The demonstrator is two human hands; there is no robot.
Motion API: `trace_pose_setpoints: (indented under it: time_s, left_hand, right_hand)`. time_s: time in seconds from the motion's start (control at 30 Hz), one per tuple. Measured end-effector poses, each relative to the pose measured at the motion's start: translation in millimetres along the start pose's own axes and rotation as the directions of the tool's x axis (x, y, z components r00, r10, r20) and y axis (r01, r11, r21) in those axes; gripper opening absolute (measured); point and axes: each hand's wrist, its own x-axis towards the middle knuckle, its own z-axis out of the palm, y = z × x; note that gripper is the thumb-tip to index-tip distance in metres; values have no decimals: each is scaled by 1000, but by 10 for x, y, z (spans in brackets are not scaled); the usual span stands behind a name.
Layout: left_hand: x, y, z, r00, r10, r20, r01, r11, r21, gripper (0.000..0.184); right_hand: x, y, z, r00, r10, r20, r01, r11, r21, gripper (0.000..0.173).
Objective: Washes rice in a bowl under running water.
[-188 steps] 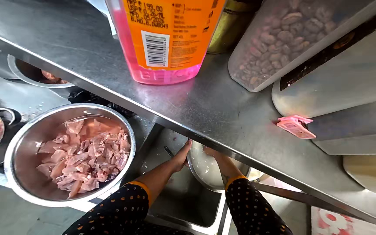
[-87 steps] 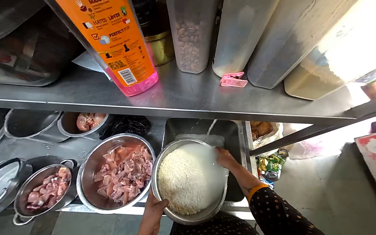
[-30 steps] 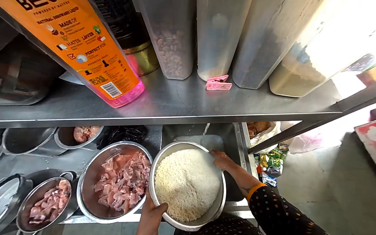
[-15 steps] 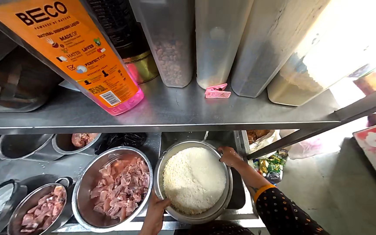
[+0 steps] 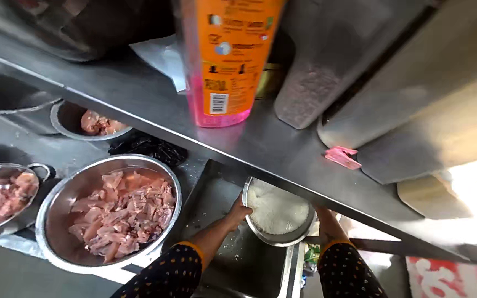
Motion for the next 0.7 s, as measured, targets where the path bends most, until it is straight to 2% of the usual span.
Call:
trace_pose_setpoints:
  time_s: [0.03, 0.07, 0.1, 0.17, 0.2, 0.27, 0.33, 0.4, 0.43, 0.47, 0.5, 0.53, 0.57, 0.63, 0.7]
  left_hand:
    - [31, -42, -11, 1000, 0, 13, 1, 1000, -15, 91]
    - [51, -82, -21, 1000, -2, 20, 3, 999, -33, 91]
    - [61, -124, -22, 1000, -9, 21, 10, 998, -55, 90]
    - [60, -187, -6, 999, -38, 14, 39, 995, -88, 92]
    - [69, -214, -3, 999, -44, 6, 45, 994, -98, 93]
    - [96, -247, -18, 999, -55, 0, 54, 993, -102, 94]
    - [105, -246, -29, 997, -74, -2, 74, 992, -105, 93]
    - [90, -192, -29, 995, -96, -3, 95, 988, -125, 93]
    - [69, -155, -28, 994, -105, -3, 104, 986, -129, 92]
    - [45, -125, -25, 993, -116, -1, 115, 985, -130, 92]
    - [26, -106, -19, 992, -126, 2, 126, 983, -130, 92]
    - [5, -88, -16, 991, -133, 10, 133, 983, -130, 92]
    - [-7, -73, -19, 991, -134, 19, 136, 982, -134, 91]
    - [-1, -78, -42, 992, -124, 30, 127, 982, -142, 91]
    - [18, -105, -57, 993, -111, 46, 117, 982, -148, 92]
  right_hand:
    - [102, -328, -268, 922, 225, 315, -192, 972, -133, 39]
    - [197, -572, -329, 826, 392, 406, -340, 920, -196, 37]
    - [223, -778, -373, 763, 475, 438, -409, 880, -243, 36]
    - [243, -930, -453, 673, 501, 543, -293, 856, -427, 38]
    - [221, -817, -370, 714, 463, 525, -237, 866, -440, 40]
    - [166, -232, 187, 934, 258, 249, -177, 936, -306, 39]
    - [346, -243, 442, 915, 297, 275, -189, 914, -359, 44]
    - [386, -546, 477, 837, 331, 436, -178, 918, -356, 44]
    - [369, -622, 502, 794, 291, 534, -180, 951, -250, 41]
    - [353, -537, 611, 784, 182, 594, -195, 980, -44, 35]
    - [361, -357, 825, 804, 23, 594, -203, 950, 238, 26]
    - [414, -149, 1110, 809, -130, 574, -210, 847, 488, 18]
    - [485, -31, 1344, 769, -212, 603, -276, 741, 613, 17]
    - [644, 134, 1780, 672, -260, 694, -414, 645, 642, 14]
    - [736, 184, 2026, 619, -317, 719, -426, 634, 646, 14]
